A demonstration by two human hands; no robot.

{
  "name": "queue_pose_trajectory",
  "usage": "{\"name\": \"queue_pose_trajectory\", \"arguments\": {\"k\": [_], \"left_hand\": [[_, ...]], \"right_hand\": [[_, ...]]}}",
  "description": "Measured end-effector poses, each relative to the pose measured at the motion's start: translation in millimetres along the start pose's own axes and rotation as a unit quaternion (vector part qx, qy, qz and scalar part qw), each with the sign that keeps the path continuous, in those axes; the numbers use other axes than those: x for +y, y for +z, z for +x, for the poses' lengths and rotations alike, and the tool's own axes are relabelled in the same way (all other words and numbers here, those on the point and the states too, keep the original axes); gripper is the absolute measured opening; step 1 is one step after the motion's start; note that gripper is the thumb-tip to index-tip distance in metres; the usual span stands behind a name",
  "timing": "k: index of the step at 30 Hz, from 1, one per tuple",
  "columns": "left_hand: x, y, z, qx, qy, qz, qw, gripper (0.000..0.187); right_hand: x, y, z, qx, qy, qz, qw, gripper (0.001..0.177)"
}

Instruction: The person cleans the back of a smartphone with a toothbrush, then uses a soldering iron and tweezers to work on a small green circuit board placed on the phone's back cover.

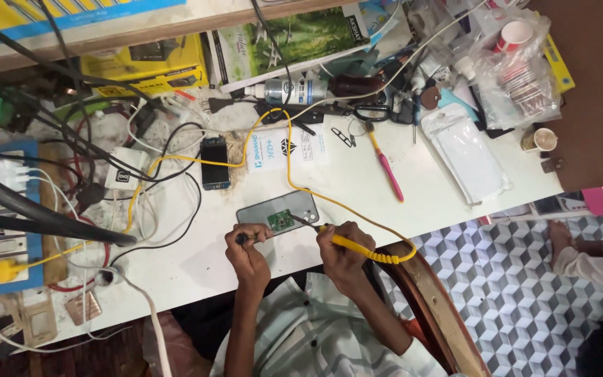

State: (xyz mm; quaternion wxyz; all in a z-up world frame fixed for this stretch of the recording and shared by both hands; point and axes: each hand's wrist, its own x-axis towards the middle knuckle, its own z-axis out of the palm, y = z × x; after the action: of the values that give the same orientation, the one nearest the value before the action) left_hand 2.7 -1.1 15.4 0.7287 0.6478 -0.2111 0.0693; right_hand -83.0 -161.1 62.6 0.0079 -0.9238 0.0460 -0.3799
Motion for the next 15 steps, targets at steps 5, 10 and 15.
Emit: {"name": "queue_pose_trajectory", "arguments": {"k": [5, 10, 15], "left_hand": [[-3, -2, -6, -0.007, 0.002, 0.015, 1.000, 0.029], [-4, -1, -6, -0.010, -0.001, 0.013, 1.000, 0.028], [-4, -2, -3, -0.005, 0.004, 0.015, 1.000, 0.029]], "right_hand": [[-4, -9, 13, -0.003, -0.005, 0.041, 0.999, 0.021], [-4, -12, 21, -0.014, -0.020, 0.001, 1.000, 0.020], [-6, -9, 28, -0.064, 0.159, 0.208, 0.963, 0.017]]}}
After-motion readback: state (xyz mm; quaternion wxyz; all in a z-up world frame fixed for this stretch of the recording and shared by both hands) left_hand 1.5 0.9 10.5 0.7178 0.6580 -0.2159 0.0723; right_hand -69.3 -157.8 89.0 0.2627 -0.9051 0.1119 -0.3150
